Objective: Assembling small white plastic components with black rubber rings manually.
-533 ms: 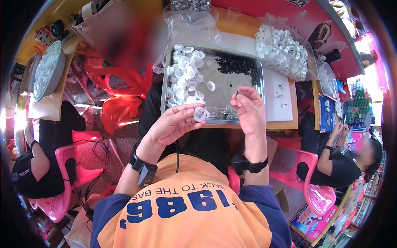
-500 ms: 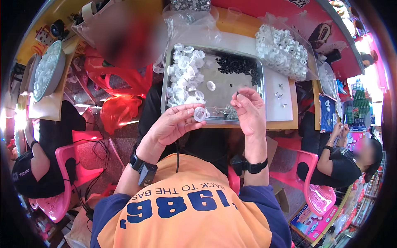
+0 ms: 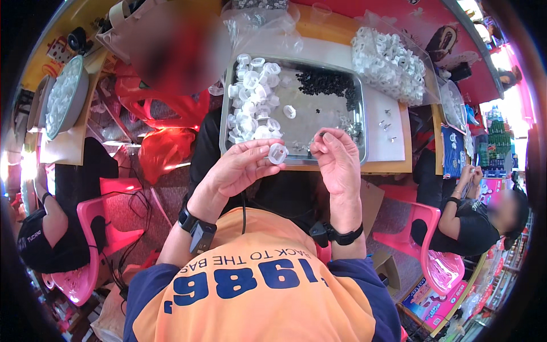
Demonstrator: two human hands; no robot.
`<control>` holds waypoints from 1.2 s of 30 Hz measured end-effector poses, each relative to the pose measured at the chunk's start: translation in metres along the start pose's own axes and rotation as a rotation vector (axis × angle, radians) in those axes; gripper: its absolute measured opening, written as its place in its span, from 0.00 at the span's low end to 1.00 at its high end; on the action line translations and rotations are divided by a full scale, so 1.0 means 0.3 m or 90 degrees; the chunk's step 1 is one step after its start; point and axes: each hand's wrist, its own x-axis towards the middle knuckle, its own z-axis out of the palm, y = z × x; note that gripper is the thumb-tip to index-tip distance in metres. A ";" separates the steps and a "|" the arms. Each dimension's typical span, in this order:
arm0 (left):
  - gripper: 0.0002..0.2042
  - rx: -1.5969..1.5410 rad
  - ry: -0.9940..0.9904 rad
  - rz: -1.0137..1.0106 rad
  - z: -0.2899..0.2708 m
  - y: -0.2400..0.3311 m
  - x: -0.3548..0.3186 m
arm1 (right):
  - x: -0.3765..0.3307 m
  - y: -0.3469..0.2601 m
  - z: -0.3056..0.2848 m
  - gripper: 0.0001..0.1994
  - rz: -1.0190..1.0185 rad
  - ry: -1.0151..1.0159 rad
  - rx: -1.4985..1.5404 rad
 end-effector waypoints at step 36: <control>0.16 -0.005 -0.014 -0.020 0.002 -0.023 -0.010 | -0.052 0.053 0.064 0.04 -0.111 -0.030 -0.382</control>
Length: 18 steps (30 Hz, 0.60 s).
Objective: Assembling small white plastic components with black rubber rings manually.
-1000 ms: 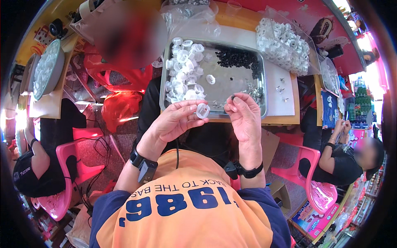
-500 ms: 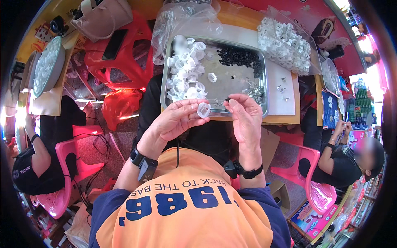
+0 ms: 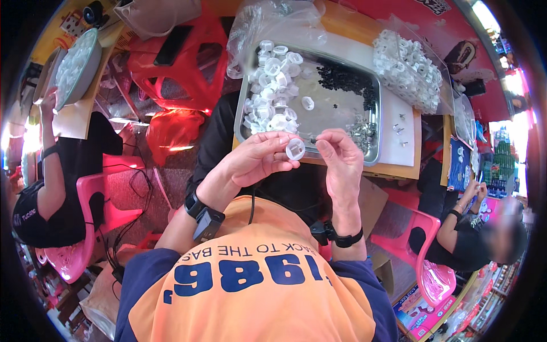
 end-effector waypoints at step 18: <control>0.13 -0.026 -0.011 0.041 -0.022 -0.010 0.002 | -0.007 -0.016 0.076 0.06 -0.238 -0.060 -0.431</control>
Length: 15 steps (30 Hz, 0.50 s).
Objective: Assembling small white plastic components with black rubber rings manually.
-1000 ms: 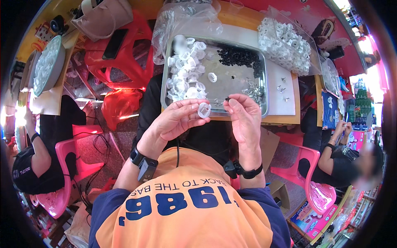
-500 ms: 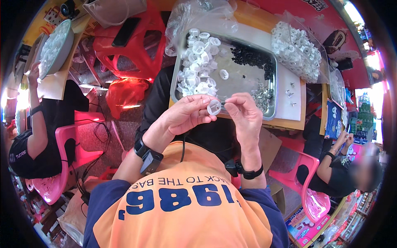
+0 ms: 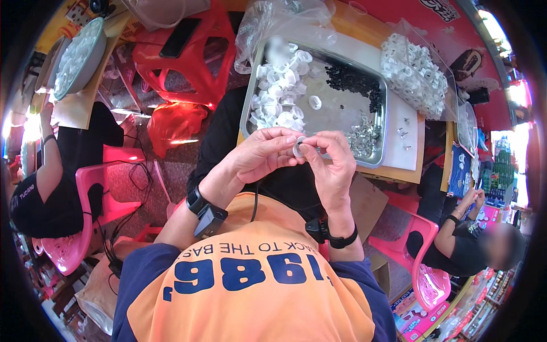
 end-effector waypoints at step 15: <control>0.12 -0.032 -0.025 -0.005 -0.011 -0.018 0.009 | -0.034 0.018 0.035 0.06 0.140 0.040 0.196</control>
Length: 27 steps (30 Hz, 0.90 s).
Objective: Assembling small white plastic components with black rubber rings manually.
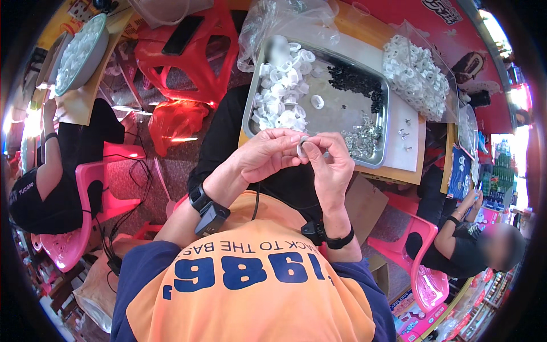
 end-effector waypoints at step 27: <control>0.10 0.346 0.167 0.112 0.070 0.043 -0.017 | 0.015 0.041 -0.007 0.07 0.222 0.007 0.216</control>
